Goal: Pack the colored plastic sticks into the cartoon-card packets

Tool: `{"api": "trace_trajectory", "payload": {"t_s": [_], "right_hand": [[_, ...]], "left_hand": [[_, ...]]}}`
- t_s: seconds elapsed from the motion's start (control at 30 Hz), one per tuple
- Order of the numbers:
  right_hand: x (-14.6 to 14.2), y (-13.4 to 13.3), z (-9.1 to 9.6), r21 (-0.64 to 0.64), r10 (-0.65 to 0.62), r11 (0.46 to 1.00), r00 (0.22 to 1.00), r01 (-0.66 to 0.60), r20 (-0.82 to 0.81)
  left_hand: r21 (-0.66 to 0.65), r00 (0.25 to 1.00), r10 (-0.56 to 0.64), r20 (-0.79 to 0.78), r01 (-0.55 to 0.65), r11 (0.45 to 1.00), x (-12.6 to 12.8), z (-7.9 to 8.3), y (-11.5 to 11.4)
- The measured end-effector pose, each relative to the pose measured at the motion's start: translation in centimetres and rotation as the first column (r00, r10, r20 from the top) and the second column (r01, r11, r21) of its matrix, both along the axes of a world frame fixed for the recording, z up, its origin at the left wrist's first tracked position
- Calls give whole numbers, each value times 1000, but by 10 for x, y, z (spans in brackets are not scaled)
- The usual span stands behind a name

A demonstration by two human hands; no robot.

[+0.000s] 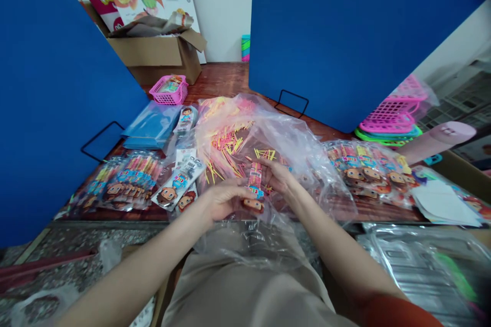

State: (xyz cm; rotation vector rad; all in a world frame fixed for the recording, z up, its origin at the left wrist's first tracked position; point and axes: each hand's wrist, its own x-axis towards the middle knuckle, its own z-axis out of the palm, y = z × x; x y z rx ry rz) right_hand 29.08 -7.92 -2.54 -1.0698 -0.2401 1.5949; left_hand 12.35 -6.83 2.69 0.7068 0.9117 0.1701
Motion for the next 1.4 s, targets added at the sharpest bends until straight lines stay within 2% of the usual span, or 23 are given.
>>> {"api": "trace_trajectory", "payload": {"t_s": [0.1,0.2,0.4,0.53,0.7,0.83,0.93,1.03,1.1,1.17,1.27,1.33,1.4], "right_hand": [[-5,-8,9,125,-24,992,999,17,48],[-6,-15,16,230,-15,973,991,-16,132],[7,-20,21,210,74,963,918,-167,389],[7,-21,21,244,66,946,867,-212,494],[-2,-18,23,372,-56,899,781,-232,622],[-8,-16,32,408,-144,891,726,-201,673],[-9,-18,44,454,-227,882,732,-126,643],[-5,-21,55,566,-402,824,713,8,575],[-1,-22,57,632,-535,767,653,109,537],[3,-22,52,642,-586,753,589,143,557],[7,-19,34,560,-504,828,475,28,722],[9,-17,20,469,-416,879,345,-82,841],[10,-15,7,380,-341,909,222,-170,914]], "left_hand": [[45,995,95,4,-95,994,0,-13,-9],[144,987,159,-6,-156,977,0,-25,-11],[271,983,180,29,-181,945,-7,-34,-9],[357,980,194,44,-197,913,-11,-35,-9],[380,981,181,72,-195,904,-11,-38,-10],[393,975,202,90,-221,893,-10,-40,-10],[411,975,203,94,-224,884,-13,-41,-9],[479,977,186,105,-214,851,-20,-42,-6],[539,973,195,120,-229,810,-27,-43,-4],[576,962,239,133,-271,771,-32,-45,-1],[541,919,351,180,-391,745,-34,-51,4],[506,883,408,233,-468,725,-31,-53,7],[480,844,448,296,-537,694,-28,-53,11]]}}
